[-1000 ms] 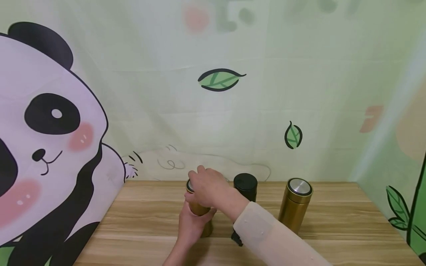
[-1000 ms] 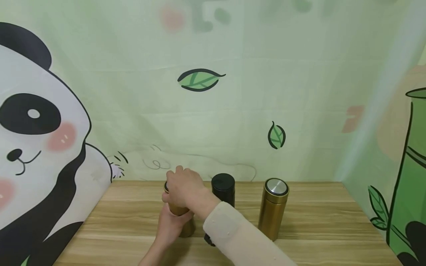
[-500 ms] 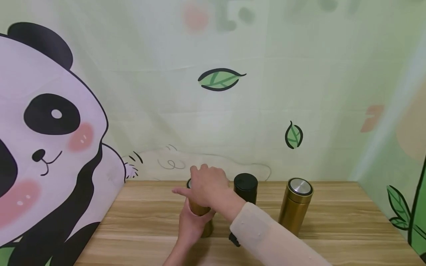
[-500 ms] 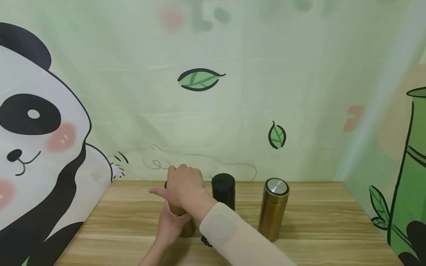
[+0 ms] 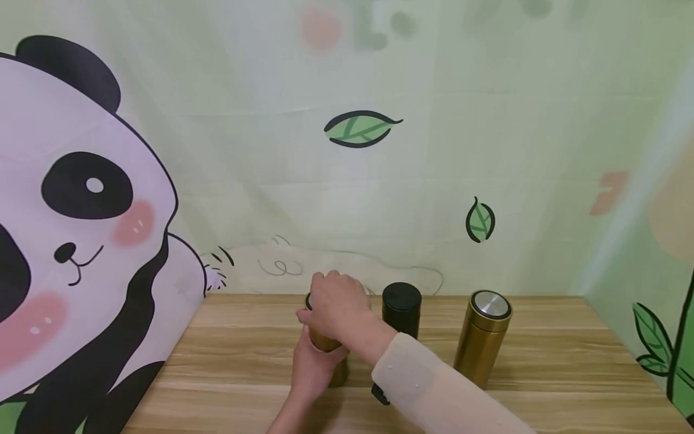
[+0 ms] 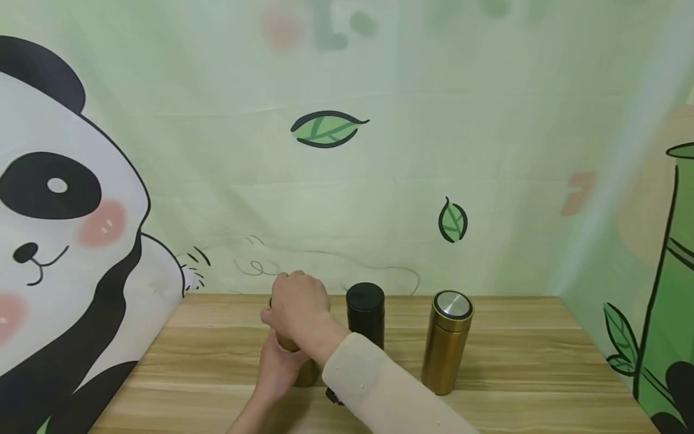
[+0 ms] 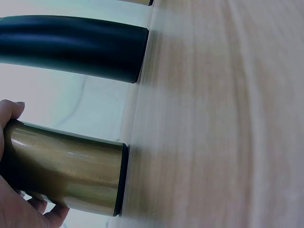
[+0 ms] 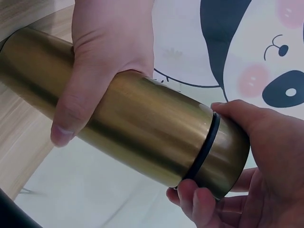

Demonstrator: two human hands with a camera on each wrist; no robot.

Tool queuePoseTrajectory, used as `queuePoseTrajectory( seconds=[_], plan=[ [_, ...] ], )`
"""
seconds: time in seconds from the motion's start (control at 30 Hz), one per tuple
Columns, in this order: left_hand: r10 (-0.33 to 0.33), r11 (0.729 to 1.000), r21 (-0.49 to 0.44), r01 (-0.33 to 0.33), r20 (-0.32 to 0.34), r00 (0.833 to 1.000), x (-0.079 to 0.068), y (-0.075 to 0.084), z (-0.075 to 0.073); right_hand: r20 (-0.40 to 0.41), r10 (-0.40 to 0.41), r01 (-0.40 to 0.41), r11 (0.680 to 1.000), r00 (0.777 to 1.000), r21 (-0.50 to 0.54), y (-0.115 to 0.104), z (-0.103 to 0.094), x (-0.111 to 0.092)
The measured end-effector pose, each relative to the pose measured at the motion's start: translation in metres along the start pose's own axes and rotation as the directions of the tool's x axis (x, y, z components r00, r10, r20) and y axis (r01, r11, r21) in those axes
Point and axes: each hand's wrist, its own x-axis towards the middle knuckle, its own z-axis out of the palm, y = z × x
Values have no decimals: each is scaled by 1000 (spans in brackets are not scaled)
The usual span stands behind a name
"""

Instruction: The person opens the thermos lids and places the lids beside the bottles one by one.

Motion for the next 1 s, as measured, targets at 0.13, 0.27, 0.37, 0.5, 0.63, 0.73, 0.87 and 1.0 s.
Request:
queuePoseTrajectory(
  seconds=[0.13, 0.27, 0.37, 0.5, 0.63, 0.73, 0.87, 1.0],
  plan=[
    [-7, 1000, -7, 7, -1, 1000, 0, 0, 0, 9, -10, 10, 1000, 1000, 8, 1, -1, 0],
    [-12, 1000, -14, 12, 4, 1000, 0, 1, 0, 13, -34, 34, 999, 999, 11, 2, -2, -1],
    [-6, 1000, -22, 6, 5, 1000, -1, 1, 0, 12, -55, 55, 998, 998, 6, 3, -2, -1],
    [4, 1000, -23, -4, 5, 1000, -1, 2, 0, 11, -80, 80, 997, 997, -6, 4, -1, 0],
    [5, 1000, -21, -5, 4, 1000, -1, 1, 0, 15, -103, 104, 995, 995, -16, 6, -1, 0],
    [7, 1000, -17, -7, -2, 1000, -1, 1, 0, 26, -118, 118, 993, 993, -26, 7, -2, 0],
    [10, 1000, -15, -10, -3, 1000, -1, 1, 0, 40, -127, 129, 991, 991, -35, 7, -3, 0],
    [12, 1000, -28, -12, 7, 1000, -1, 1, 0, 58, -114, 116, 993, 992, -33, 7, -3, -1]
  ],
)
